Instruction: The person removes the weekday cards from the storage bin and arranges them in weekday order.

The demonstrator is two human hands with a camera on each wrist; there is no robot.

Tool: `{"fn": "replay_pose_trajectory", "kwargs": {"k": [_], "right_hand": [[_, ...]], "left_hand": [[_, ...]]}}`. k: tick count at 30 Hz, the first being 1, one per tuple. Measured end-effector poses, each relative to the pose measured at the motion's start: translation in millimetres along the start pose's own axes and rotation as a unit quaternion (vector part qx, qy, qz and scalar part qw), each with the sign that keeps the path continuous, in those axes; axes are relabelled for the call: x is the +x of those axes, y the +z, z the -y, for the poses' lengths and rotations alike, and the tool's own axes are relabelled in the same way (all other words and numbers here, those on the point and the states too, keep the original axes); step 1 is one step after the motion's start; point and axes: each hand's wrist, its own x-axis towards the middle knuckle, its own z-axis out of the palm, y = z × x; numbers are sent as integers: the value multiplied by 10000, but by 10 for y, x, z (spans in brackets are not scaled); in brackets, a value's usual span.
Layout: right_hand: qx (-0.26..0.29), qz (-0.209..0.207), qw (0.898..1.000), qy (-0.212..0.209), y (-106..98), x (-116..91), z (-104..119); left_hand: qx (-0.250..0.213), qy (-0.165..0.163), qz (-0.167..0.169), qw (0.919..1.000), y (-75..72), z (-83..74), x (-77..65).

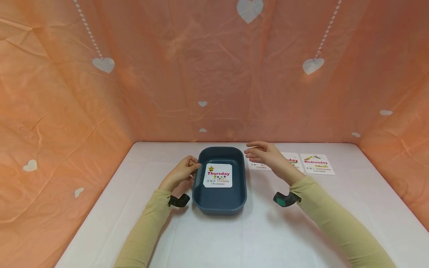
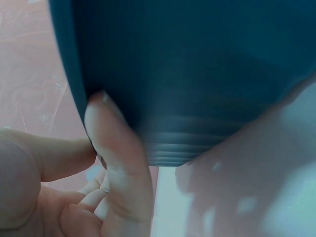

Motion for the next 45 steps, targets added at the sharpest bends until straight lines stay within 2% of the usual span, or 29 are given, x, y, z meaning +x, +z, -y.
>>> {"fn": "replay_pose_trajectory", "kwargs": {"k": [7,12,19,25,27,36,43,45], "right_hand": [[382,423,9975,427,219,16,-50],[790,642,9920,747,344,1,-66],[1843,669,9701,1431,501,18,-61],[2440,508,9534,1700,593,50,-75],[2514,559,9496,1786,619,61,-73],[2436,697,9441,2111,740,118,-66],[2347,372,9434,2314,864,169,-91],[2337,225,9421,2394,892,184,-112]], "left_hand": [[-37,-108,88,9999,-15,-38,4],[-169,-179,148,9996,-19,-40,14],[-282,-247,170,9992,-17,-45,11],[-250,-211,198,9993,-16,-42,12],[-280,-215,208,9992,-21,-30,22],[-332,-213,309,9987,-39,-23,43],[-276,-156,198,9993,-23,-26,23],[-281,-102,237,9993,-15,-91,-28]]}}
